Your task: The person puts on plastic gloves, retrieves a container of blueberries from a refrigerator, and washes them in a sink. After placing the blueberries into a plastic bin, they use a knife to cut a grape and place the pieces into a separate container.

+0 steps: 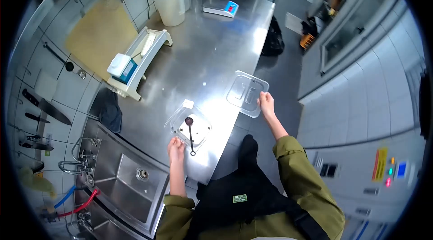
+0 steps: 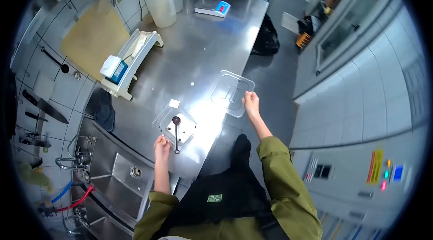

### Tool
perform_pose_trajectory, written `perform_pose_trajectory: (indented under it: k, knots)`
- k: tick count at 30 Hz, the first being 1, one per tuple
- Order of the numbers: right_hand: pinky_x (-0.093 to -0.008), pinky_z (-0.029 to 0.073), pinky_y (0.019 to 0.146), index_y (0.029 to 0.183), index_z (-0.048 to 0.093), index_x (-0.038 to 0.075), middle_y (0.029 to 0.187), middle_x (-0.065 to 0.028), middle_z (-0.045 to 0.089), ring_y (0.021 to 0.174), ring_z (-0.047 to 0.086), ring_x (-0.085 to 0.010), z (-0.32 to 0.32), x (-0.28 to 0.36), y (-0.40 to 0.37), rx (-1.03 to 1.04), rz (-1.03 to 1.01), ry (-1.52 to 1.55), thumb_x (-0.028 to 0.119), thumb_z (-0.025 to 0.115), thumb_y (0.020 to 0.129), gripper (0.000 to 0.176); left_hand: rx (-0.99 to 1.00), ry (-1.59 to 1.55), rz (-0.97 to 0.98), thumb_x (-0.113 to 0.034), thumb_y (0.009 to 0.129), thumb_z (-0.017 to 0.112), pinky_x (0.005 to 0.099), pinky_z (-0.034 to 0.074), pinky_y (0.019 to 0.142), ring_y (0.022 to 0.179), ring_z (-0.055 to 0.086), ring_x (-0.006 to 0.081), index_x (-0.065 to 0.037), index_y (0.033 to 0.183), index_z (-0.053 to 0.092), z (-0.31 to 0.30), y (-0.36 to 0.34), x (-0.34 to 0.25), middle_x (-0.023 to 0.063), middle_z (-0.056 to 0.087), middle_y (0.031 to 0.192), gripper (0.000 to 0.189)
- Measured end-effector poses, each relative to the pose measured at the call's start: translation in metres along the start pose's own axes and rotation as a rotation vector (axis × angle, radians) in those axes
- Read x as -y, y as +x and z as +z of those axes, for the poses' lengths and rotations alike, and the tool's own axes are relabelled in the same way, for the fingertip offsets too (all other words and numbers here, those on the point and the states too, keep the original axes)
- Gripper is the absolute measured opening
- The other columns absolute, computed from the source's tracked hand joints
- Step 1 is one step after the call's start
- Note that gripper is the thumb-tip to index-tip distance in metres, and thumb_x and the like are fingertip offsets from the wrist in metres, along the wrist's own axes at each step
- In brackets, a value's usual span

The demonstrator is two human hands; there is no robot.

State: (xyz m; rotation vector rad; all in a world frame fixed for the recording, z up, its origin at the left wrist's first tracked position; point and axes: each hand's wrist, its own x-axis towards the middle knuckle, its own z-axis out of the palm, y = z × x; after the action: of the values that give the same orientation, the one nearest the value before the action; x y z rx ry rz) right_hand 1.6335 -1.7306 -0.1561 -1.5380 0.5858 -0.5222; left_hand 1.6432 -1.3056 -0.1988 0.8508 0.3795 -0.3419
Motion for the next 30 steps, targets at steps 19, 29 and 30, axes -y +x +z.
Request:
perform_pose_trajectory:
  k: [19,29,30]
  knots:
    - [-0.0421,0.045,0.080,0.113,0.046,0.005,0.096,-0.0180,0.056,0.093,0.058,-0.0328,0.053,-0.036,0.463,0.738,-0.503,-0.097,0.014,0.052,0.091,0.024,-1.402,1.233,1.207,-0.013,0.088,0.060,0.0319,0.051,0.070,0.075,0.060,0.0224,0.001,0.105,0.058,0.195,0.127,-0.037,0.0103,0.063,0.083,0.023]
    - [-0.0332,0.033,0.046,0.050,0.042,0.003,0.046,-0.0002,0.033,0.046,0.035,-0.0108,-0.376,-0.041,0.745,-0.109,0.297,-0.576,0.047,0.035,0.098,0.065,0.118,0.940,0.366,-0.024,0.096,0.047,0.0234,0.038,0.047,0.053,0.053,0.0070,-0.004,0.072,0.061,0.852,0.545,0.137,0.0016,0.058,0.060,0.034]
    - [-0.0322,0.032,0.041,0.048,0.040,0.006,0.043,-0.0004,0.035,0.039,0.036,-0.0117,-0.409,-0.064,0.758,-0.135,0.381,-0.496,0.051,0.032,0.098,0.067,0.397,1.187,0.439,-0.025,0.097,0.047,0.0272,0.044,0.050,0.056,0.058,0.0089,-0.002,0.078,0.062,0.893,0.590,0.165,0.0036,0.061,0.062,0.034]
